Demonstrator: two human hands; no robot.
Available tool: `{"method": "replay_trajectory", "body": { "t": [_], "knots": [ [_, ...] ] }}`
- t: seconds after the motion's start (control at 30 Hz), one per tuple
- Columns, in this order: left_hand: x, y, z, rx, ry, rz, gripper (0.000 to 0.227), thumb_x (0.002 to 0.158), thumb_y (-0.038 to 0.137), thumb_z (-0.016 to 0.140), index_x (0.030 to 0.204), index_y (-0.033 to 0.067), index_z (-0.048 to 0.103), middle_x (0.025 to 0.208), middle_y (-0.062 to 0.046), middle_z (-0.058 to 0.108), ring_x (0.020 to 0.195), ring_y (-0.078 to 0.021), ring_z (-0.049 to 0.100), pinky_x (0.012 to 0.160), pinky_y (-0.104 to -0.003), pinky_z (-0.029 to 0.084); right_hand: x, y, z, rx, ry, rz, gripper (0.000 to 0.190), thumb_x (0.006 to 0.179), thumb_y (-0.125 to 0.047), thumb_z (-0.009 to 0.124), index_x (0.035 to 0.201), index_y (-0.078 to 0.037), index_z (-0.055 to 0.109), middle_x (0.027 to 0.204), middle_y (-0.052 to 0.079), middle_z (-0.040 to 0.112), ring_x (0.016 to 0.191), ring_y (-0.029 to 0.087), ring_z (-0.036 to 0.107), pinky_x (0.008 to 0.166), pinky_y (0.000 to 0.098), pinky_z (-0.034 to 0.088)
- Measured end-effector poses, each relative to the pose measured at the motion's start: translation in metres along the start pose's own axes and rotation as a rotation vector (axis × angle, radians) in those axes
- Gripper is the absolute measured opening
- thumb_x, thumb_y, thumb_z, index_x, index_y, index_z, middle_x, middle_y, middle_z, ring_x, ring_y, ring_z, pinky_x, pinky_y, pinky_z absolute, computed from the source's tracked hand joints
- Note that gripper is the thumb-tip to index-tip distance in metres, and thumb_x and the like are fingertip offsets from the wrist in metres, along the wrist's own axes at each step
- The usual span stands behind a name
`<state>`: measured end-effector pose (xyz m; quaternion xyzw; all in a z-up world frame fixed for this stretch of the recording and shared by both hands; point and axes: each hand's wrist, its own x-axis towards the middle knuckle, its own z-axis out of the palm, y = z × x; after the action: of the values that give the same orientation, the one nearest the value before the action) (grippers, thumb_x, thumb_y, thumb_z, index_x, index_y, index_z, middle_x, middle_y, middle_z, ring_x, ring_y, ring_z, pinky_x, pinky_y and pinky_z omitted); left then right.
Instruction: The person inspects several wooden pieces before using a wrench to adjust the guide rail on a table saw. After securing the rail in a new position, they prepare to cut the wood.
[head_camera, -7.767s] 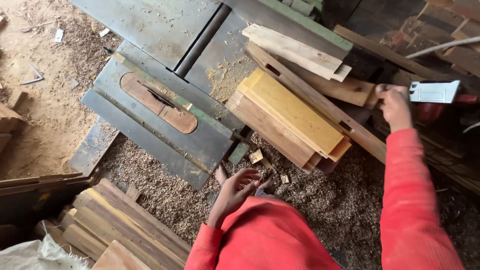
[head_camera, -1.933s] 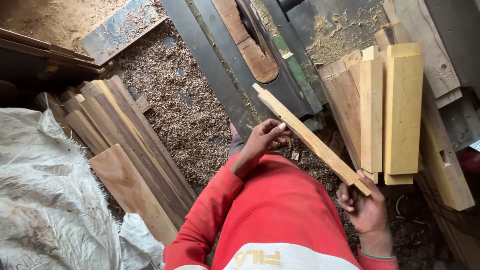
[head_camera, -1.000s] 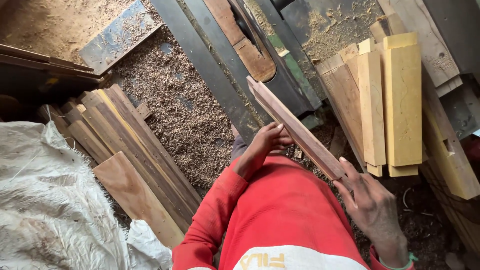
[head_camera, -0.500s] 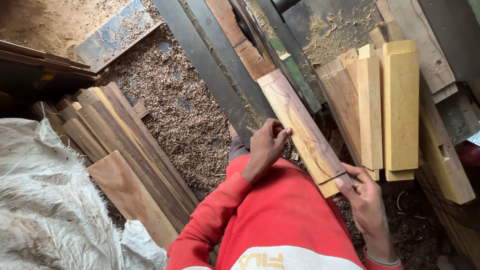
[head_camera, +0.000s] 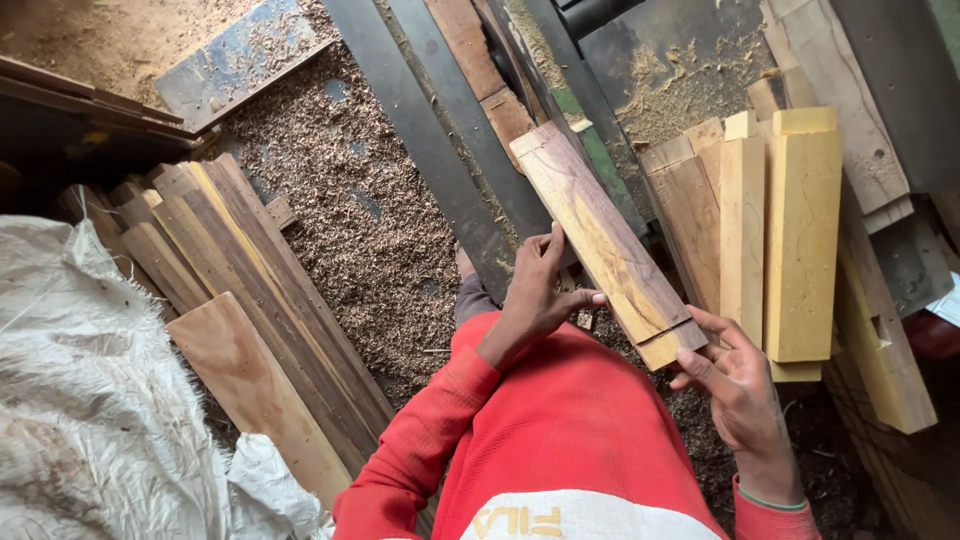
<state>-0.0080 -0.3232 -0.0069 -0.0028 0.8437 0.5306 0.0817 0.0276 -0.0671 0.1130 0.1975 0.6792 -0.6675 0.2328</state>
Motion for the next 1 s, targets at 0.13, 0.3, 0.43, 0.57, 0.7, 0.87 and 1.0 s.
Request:
{"method": "replay_trajectory", "body": {
  "t": [0.13, 0.3, 0.43, 0.57, 0.7, 0.87, 1.0],
  "knots": [
    [0.003, -0.001, 0.002, 0.079, 0.017, -0.039, 0.131, 0.065, 0.060, 0.088, 0.160, -0.0055, 0.027, 0.140, -0.025, 0.047, 0.130, -0.0387, 0.045, 0.112, -0.047, 0.042, 0.005, -0.004, -0.004, -0.001, -0.061, 0.020, 0.070, 0.082, -0.004, 0.074, 0.147, 0.007, 0.049, 0.118, 0.025, 0.068, 0.098, 0.022, 0.068, 0.068, 0.0282, 0.057],
    [0.008, -0.003, -0.005, 0.087, -0.041, -0.002, 0.141, 0.057, 0.062, 0.090, 0.158, -0.0101, 0.022, 0.136, -0.028, 0.044, 0.127, -0.0416, 0.042, 0.109, -0.050, 0.040, 0.007, -0.008, -0.007, -0.041, -0.079, 0.033, 0.077, 0.076, -0.001, 0.076, 0.147, 0.006, 0.046, 0.115, 0.024, 0.070, 0.098, 0.021, 0.070, 0.069, 0.0285, 0.059],
    [0.012, -0.001, -0.013, 0.117, -0.052, 0.039, 0.145, 0.054, 0.070, 0.088, 0.156, -0.0109, 0.025, 0.133, -0.026, 0.048, 0.125, -0.0401, 0.044, 0.111, -0.050, 0.042, 0.011, -0.005, -0.009, -0.024, -0.085, 0.010, 0.076, 0.077, 0.002, 0.077, 0.147, 0.007, 0.048, 0.111, 0.023, 0.072, 0.093, 0.020, 0.071, 0.065, 0.0264, 0.057],
    [0.016, 0.009, -0.012, 0.167, -0.009, 0.000, 0.145, 0.053, 0.072, 0.087, 0.154, -0.0129, 0.027, 0.134, -0.030, 0.046, 0.126, -0.0437, 0.043, 0.106, -0.053, 0.043, 0.017, -0.005, -0.013, -0.031, -0.106, -0.012, 0.073, 0.078, 0.003, 0.077, 0.145, 0.007, 0.049, 0.110, 0.022, 0.073, 0.090, 0.018, 0.071, 0.061, 0.0244, 0.057],
    [0.015, 0.004, -0.007, 0.193, 0.031, 0.024, 0.143, 0.054, 0.073, 0.088, 0.152, -0.0141, 0.029, 0.135, -0.032, 0.046, 0.127, -0.0447, 0.043, 0.105, -0.054, 0.044, 0.021, -0.005, -0.015, -0.046, -0.119, -0.024, 0.072, 0.078, 0.002, 0.077, 0.144, 0.007, 0.049, 0.109, 0.023, 0.074, 0.088, 0.018, 0.071, 0.060, 0.0244, 0.057],
    [0.018, 0.001, -0.008, 0.209, 0.032, 0.048, 0.140, 0.057, 0.075, 0.086, 0.150, -0.0142, 0.030, 0.134, -0.031, 0.047, 0.127, -0.0434, 0.045, 0.104, -0.054, 0.046, 0.021, -0.011, -0.013, -0.079, -0.135, -0.045, 0.069, 0.079, 0.001, 0.078, 0.141, 0.009, 0.051, 0.107, 0.022, 0.074, 0.086, 0.017, 0.070, 0.057, 0.0255, 0.056],
    [0.020, 0.004, -0.013, 0.209, 0.028, 0.028, 0.141, 0.055, 0.075, 0.085, 0.151, -0.0130, 0.031, 0.133, -0.031, 0.048, 0.124, -0.0427, 0.046, 0.103, -0.054, 0.046, 0.022, -0.015, -0.010, -0.093, -0.138, -0.042, 0.067, 0.079, -0.001, 0.077, 0.140, 0.009, 0.050, 0.106, 0.022, 0.073, 0.088, 0.019, 0.073, 0.058, 0.0265, 0.057]
  ]
}}
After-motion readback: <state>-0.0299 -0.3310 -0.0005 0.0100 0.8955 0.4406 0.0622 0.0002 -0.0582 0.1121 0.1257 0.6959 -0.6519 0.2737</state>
